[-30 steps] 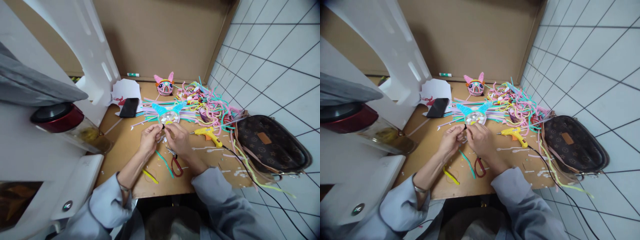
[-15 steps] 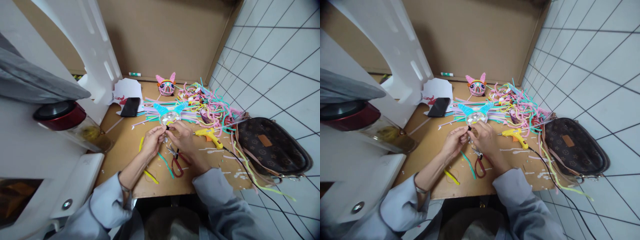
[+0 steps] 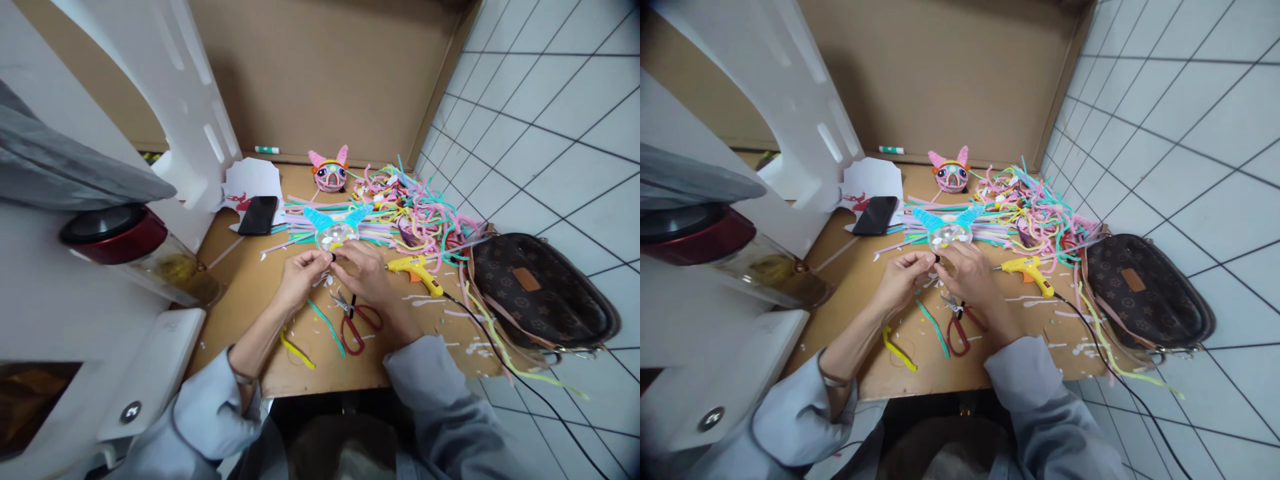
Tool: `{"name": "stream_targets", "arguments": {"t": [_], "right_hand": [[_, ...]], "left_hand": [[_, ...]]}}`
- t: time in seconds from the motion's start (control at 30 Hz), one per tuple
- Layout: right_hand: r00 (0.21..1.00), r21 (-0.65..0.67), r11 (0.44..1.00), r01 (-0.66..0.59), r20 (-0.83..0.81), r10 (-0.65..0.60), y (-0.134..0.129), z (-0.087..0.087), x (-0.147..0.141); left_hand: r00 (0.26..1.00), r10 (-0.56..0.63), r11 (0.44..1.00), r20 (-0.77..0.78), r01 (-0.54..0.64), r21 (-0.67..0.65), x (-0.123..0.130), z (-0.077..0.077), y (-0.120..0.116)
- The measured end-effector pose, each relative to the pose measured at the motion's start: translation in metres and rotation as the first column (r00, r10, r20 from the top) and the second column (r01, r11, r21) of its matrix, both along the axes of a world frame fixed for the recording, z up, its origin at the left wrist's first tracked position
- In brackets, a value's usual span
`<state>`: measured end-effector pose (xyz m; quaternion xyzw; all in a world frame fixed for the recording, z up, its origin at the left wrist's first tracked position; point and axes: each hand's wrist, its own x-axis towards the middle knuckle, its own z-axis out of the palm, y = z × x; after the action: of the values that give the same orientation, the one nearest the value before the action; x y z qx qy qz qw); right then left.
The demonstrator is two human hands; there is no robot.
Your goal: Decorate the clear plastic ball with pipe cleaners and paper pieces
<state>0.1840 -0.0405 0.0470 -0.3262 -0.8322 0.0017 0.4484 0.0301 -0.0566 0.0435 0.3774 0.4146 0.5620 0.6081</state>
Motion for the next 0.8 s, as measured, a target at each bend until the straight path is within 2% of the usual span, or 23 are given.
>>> {"name": "stream_targets", "arguments": {"t": [0.47,0.8], "right_hand": [[0.993,-0.122,0.991,-0.052,-0.108,0.039,-0.001,-0.004,-0.005],[0.990,-0.167,0.984,-0.054,-0.134,0.032,-0.003,-0.007,-0.011]], "left_hand": [[0.980,0.020,0.999,0.198,-0.011,-0.042,0.005,-0.001,-0.002],[0.981,-0.013,0.999,0.193,0.022,-0.046,0.001,-0.005,-0.002]]}}
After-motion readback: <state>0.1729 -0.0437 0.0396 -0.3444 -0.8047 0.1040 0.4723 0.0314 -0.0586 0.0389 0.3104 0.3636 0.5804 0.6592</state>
